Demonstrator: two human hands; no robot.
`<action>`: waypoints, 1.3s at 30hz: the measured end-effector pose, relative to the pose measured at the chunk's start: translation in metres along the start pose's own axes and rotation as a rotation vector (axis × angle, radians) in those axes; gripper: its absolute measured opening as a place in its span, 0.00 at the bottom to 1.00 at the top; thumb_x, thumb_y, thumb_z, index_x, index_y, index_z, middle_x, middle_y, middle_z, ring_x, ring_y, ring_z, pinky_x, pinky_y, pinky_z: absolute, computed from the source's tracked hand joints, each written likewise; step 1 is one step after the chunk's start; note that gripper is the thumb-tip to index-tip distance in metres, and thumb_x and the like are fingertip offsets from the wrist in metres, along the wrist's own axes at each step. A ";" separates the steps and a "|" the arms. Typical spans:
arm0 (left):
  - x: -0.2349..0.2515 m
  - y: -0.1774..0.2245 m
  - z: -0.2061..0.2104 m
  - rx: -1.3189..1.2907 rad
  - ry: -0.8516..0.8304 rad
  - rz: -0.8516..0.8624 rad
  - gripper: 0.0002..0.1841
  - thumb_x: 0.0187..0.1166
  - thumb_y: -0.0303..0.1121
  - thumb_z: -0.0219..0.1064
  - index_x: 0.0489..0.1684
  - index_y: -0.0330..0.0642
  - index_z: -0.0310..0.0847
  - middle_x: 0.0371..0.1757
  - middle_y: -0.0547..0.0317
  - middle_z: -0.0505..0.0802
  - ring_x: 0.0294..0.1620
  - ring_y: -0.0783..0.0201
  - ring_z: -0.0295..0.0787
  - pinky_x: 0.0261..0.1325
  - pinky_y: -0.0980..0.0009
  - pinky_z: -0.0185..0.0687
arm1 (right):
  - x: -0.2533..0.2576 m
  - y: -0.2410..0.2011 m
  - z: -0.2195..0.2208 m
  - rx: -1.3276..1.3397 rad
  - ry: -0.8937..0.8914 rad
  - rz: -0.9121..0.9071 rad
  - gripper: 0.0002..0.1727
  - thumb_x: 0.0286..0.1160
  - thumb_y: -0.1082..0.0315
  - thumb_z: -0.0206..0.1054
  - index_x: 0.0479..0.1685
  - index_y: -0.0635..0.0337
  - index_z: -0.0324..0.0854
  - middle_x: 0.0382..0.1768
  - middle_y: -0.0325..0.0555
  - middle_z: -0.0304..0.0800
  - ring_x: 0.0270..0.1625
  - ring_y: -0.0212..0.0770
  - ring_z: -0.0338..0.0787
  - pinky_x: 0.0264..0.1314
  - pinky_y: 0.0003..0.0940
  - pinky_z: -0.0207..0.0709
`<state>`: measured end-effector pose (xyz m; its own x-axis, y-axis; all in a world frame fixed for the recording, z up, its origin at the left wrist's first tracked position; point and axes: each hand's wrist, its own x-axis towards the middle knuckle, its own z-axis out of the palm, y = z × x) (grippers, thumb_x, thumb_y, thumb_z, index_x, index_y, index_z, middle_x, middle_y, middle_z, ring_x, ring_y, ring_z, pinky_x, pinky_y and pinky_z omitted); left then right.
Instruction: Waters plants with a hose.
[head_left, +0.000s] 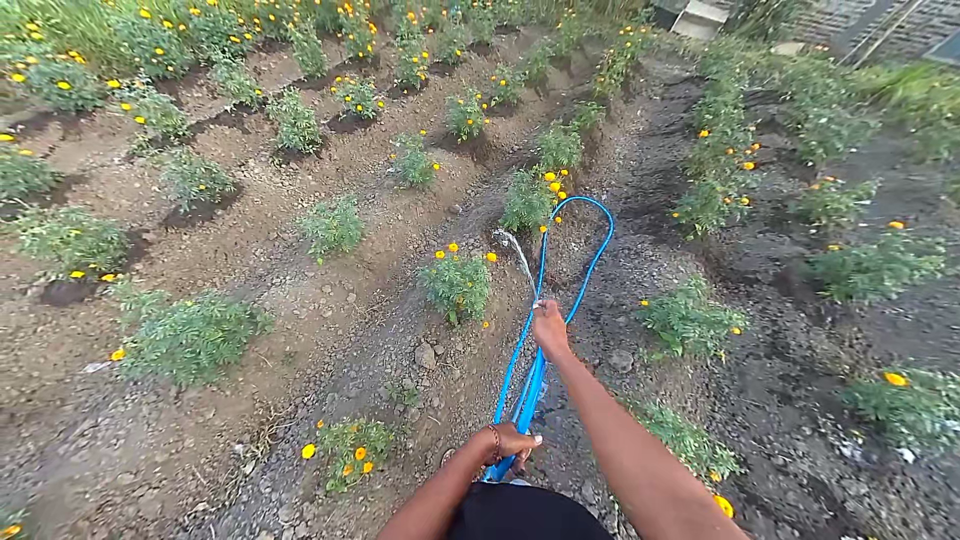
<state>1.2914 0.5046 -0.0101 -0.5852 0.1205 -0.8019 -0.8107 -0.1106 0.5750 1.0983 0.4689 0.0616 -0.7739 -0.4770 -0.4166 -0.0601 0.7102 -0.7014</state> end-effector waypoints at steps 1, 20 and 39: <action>-0.002 0.000 0.000 0.004 0.002 -0.003 0.19 0.91 0.51 0.57 0.32 0.48 0.72 0.20 0.69 0.79 0.19 0.71 0.77 0.31 0.70 0.78 | -0.001 0.000 0.001 -0.001 0.002 -0.001 0.22 0.97 0.57 0.44 0.80 0.55 0.66 0.45 0.56 0.84 0.31 0.48 0.85 0.35 0.46 0.80; -0.004 -0.005 0.004 0.016 0.051 0.012 0.20 0.90 0.53 0.58 0.35 0.46 0.74 0.21 0.69 0.79 0.20 0.71 0.76 0.32 0.71 0.77 | -0.013 -0.005 -0.002 0.044 0.006 -0.028 0.22 0.97 0.57 0.42 0.80 0.55 0.66 0.39 0.53 0.82 0.25 0.45 0.81 0.30 0.43 0.79; -0.008 0.002 0.002 -0.021 0.034 0.045 0.19 0.91 0.50 0.57 0.34 0.46 0.73 0.21 0.69 0.79 0.20 0.71 0.76 0.32 0.71 0.77 | -0.019 -0.012 -0.011 0.095 0.048 -0.050 0.21 0.97 0.57 0.43 0.80 0.54 0.66 0.36 0.52 0.81 0.23 0.44 0.81 0.26 0.42 0.78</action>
<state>1.2941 0.5055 -0.0026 -0.6195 0.0816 -0.7807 -0.7830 -0.1359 0.6071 1.1071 0.4750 0.0842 -0.8006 -0.4841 -0.3532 -0.0416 0.6329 -0.7731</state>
